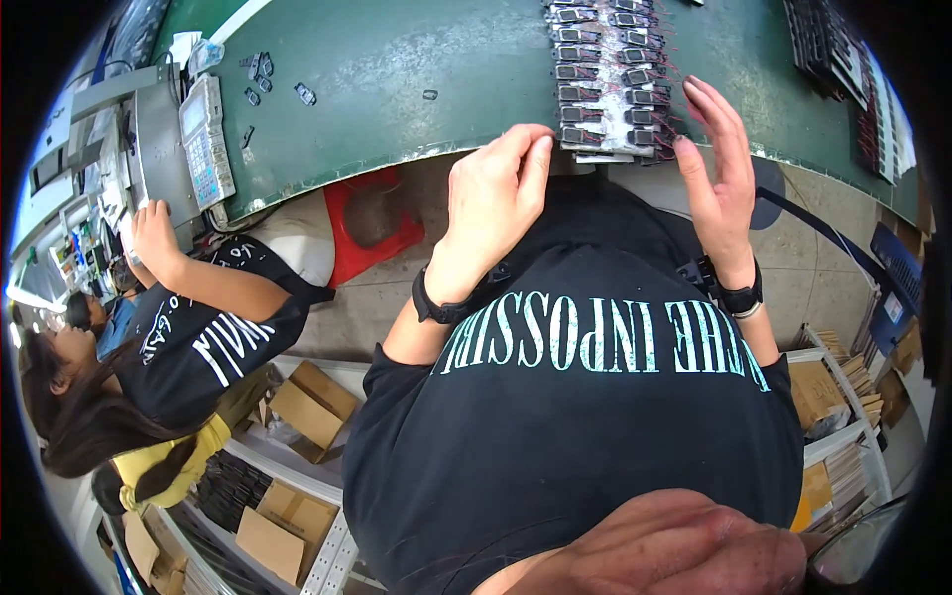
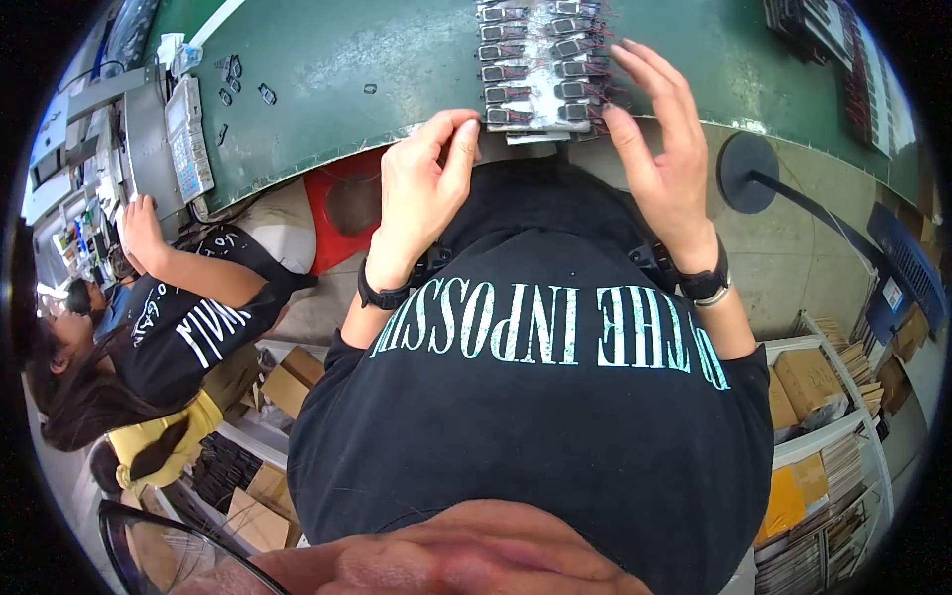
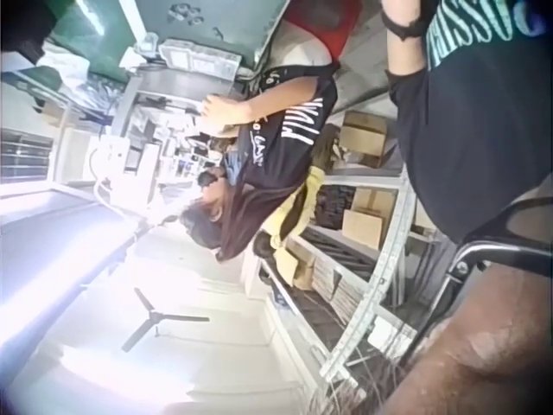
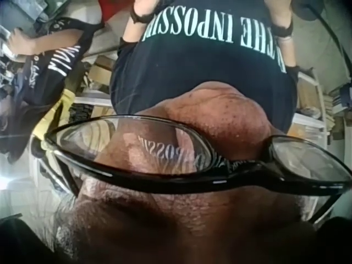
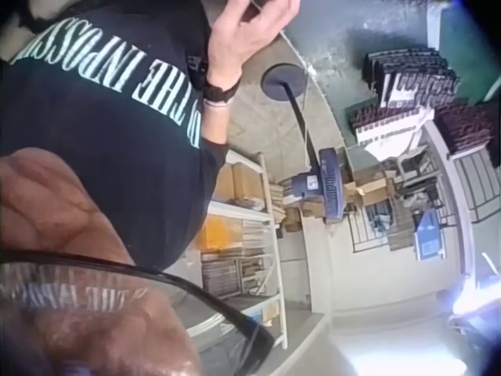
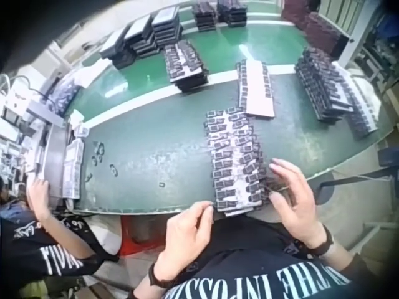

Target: The person picks up a small black component and a wire, joins them together by hand, and then presses the component onto a white tray. They repeat this process for several units, occasionally moving the tray or pressing down on the row of components.

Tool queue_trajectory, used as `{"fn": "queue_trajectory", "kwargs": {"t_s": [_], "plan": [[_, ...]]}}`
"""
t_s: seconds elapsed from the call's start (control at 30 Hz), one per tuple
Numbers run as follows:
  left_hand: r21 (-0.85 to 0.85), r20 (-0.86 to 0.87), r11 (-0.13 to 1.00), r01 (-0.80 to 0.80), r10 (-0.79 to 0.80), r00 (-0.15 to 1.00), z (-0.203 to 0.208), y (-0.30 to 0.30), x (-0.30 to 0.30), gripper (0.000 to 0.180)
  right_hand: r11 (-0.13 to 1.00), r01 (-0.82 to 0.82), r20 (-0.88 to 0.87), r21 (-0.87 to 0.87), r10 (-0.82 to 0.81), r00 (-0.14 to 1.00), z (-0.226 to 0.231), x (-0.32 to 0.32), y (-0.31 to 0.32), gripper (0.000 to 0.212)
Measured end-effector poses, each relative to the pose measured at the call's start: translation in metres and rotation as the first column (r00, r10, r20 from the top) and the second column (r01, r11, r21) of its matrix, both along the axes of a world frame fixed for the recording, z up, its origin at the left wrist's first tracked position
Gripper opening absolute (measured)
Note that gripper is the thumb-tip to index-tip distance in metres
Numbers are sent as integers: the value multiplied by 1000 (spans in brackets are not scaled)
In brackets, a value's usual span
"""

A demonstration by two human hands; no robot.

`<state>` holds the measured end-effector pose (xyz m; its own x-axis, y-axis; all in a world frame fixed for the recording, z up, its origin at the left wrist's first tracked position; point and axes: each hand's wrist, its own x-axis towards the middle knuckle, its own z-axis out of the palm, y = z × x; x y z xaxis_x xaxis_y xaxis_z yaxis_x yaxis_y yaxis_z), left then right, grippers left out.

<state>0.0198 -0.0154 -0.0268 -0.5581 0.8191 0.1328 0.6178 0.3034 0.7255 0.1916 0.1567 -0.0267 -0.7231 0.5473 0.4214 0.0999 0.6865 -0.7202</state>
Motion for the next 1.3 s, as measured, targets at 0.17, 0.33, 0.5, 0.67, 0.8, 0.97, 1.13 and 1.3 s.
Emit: {"fn": "queue_trajectory", "kwargs": {"t_s": [0.17, 0.33, 0.5, 0.67, 0.8, 0.97, 1.13, 1.3], "plan": [[47, -20, 998, -34, 35, 999, 2, 0, 7, 8, 975, 32, -23, -219, -38, 999, -6, -1, 5, 38], [26, -9, 999, -27, 28, 1000, 6, 2, 7, 8, 888, 10, 0, -459, -12, 1000, -7, 0, 5, 36], [60, -108, 998, 18, -11, 994, 6, 3, 6, 8, 904, 15, 34, -427, 0, 999, -9, -2, 7, 35], [9, 230, 985, -175, 168, 959, 12, 6, -5, 37, 904, 48, -90, -426, -95, 991, -20, -8, 18, 42], [283, 88, 957, 69, -97, 991, -7, 25, -10, 83, 787, -65, -320, -613, -173, 932, -27, -26, 13, 53], [244, 86, 956, 162, -188, 978, -32, 44, 4, 115, 695, -149, -381, -703, -192, 904, -26, -47, -5, 65], [243, 175, 960, 137, -182, 968, -24, 53, 15, 113, 744, -138, -333, -654, -120, 935, -31, -50, -6, 76], [222, 67, 959, 177, -196, 978, -19, 54, 17, 125, 770, -176, -281, -613, -5, 960, -33, -50, -3, 70]]}}
